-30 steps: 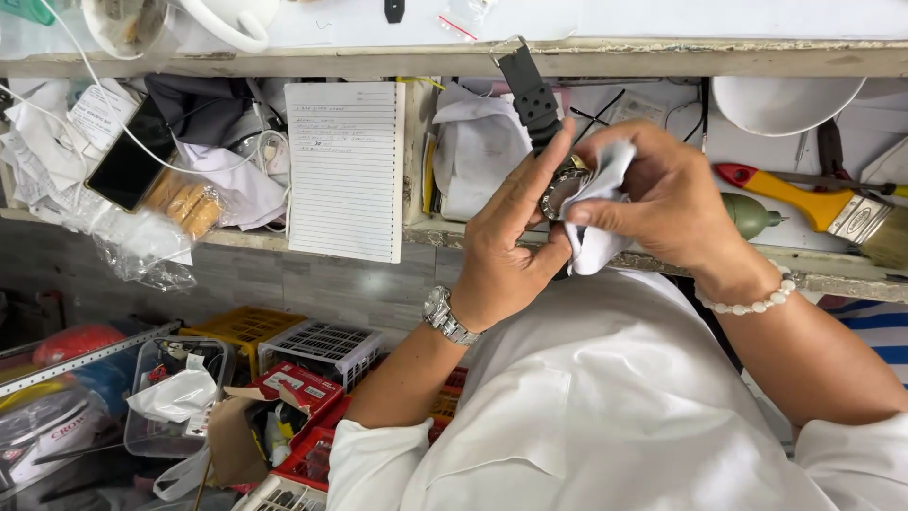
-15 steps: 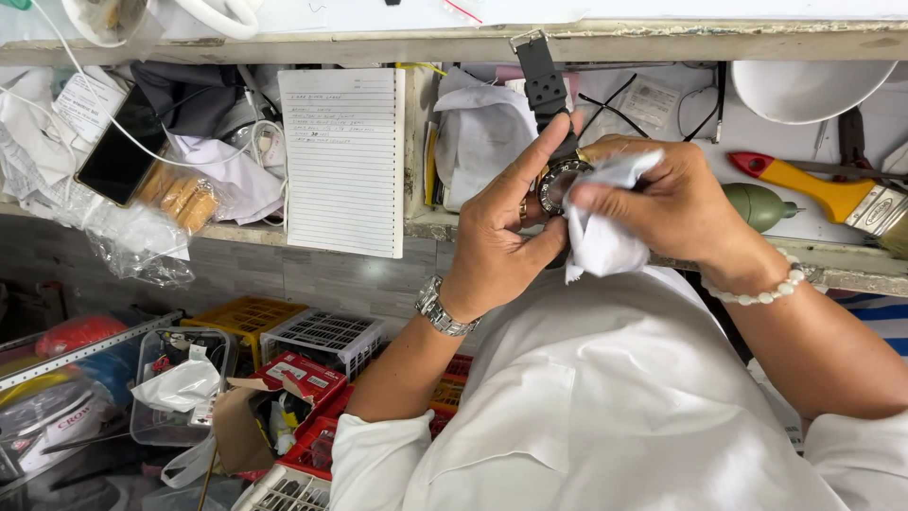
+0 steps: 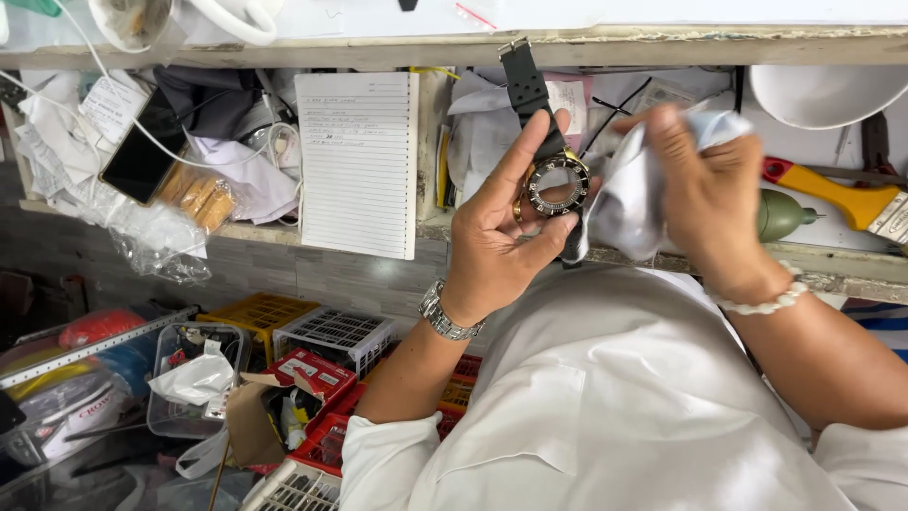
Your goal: Repairing a watch by cleaning the case, fitting the dial, and assembling the strap and movement.
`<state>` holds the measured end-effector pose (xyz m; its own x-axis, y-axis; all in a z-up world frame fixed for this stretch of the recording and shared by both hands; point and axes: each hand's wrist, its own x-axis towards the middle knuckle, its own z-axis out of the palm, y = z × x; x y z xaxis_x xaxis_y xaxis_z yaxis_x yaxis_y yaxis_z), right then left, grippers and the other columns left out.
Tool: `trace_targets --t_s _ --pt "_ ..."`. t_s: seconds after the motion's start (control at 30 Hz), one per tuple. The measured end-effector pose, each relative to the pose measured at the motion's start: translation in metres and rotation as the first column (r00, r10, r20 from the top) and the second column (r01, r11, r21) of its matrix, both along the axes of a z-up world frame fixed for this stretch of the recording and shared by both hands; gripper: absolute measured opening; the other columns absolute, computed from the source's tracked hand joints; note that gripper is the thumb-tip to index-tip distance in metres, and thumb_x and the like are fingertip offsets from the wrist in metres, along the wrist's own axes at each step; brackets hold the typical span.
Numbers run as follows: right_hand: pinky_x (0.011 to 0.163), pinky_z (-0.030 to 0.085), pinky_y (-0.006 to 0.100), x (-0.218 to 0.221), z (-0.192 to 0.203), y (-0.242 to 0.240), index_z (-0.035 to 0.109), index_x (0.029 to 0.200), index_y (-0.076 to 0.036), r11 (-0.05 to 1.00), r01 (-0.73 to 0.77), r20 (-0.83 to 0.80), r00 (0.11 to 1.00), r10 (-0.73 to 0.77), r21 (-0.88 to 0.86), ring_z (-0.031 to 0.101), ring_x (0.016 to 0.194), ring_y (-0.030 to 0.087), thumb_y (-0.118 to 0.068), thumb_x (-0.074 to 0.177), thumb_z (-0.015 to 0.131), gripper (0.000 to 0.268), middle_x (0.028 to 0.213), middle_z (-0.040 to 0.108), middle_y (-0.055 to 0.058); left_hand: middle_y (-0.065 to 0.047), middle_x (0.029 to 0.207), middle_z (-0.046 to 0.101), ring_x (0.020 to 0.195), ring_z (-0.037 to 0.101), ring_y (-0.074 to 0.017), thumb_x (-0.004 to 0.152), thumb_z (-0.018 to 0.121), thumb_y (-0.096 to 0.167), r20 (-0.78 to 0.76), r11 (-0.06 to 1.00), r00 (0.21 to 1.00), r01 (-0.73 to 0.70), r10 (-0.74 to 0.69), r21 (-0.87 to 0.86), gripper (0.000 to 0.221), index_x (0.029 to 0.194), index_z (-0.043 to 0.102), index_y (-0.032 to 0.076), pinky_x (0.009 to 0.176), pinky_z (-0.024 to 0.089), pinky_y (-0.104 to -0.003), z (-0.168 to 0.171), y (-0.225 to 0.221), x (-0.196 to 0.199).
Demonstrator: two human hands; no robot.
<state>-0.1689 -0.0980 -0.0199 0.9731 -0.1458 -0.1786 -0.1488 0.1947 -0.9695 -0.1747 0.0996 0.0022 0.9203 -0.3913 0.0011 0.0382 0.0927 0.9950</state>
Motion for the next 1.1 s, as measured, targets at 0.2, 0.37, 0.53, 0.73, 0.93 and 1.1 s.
trace_targets --t_s 0.2,0.37,0.53,0.73,0.93,1.1 --pt "0.069 0.042 0.021 -0.005 -0.024 -0.025 0.064 0.098 -0.012 0.995 0.098 -0.045 0.994 -0.097 0.015 0.053 0.069 0.006 -0.036 0.110 0.058 0.028 0.074 0.059 -0.002 -0.011 0.173 0.035 0.134 0.071 -0.0321 0.106 0.065 -0.006 0.039 0.997 0.999 0.008 -0.005 -0.081 0.073 0.166 0.028 0.012 0.115 0.061 -0.033 0.001 0.003 0.000" --pt "0.091 0.046 0.028 -0.013 -0.024 -0.032 0.063 0.108 -0.006 0.971 0.063 0.022 0.998 -0.060 -0.229 0.057 0.104 0.016 -0.011 0.101 0.052 0.013 0.111 0.062 0.005 -0.012 0.172 0.038 0.128 0.073 -0.0255 0.107 0.065 -0.005 0.070 0.997 0.998 0.013 -0.008 -0.073 0.073 0.166 0.027 0.013 0.110 0.063 -0.030 0.004 0.004 0.001" --pt "0.103 0.048 0.030 -0.020 -0.007 -0.031 0.067 0.123 -0.003 0.934 -0.056 0.161 0.980 0.120 -0.353 0.061 0.115 0.021 0.013 0.116 0.060 0.019 0.123 0.066 0.012 -0.016 0.152 0.060 0.088 0.073 -0.0150 0.092 0.077 -0.001 -0.130 0.909 0.989 -0.121 0.075 -0.398 0.094 0.169 0.026 0.015 0.096 0.067 -0.037 -0.007 0.011 0.006" --pt "0.093 0.044 0.030 -0.032 -0.021 -0.031 0.068 0.118 0.004 0.979 -0.116 0.171 0.975 0.145 -0.167 0.057 0.107 0.021 0.002 0.101 0.059 0.018 0.113 0.065 0.014 -0.010 0.108 0.076 0.054 0.040 -0.0048 0.104 0.058 0.031 -0.367 0.390 0.921 -0.292 -0.130 -0.873 0.062 0.160 0.042 0.010 0.052 0.030 -0.022 -0.028 0.022 0.021" --pt "0.092 0.042 0.024 -0.037 0.005 -0.022 0.067 0.137 0.002 0.902 -0.137 0.049 0.984 0.171 -0.409 0.053 0.107 0.016 0.008 0.112 0.059 0.027 0.126 0.059 0.012 -0.029 0.137 0.071 0.050 0.032 -0.0119 0.114 0.047 0.048 -0.211 0.408 0.943 -0.092 -0.257 -0.908 0.066 0.163 0.044 0.004 0.048 0.030 -0.030 -0.032 0.019 0.019" --pt "0.077 0.052 0.020 -0.043 -0.002 -0.016 0.060 0.128 0.002 0.960 -0.018 0.033 0.999 0.028 -0.279 0.064 0.092 0.013 0.000 0.111 0.078 0.025 0.113 0.068 0.014 -0.035 0.152 0.057 0.048 0.039 -0.0143 0.109 0.049 0.054 -0.286 0.547 0.917 -0.094 -0.277 -0.832 0.076 0.168 0.039 0.008 0.053 0.038 -0.032 -0.032 0.017 0.017"
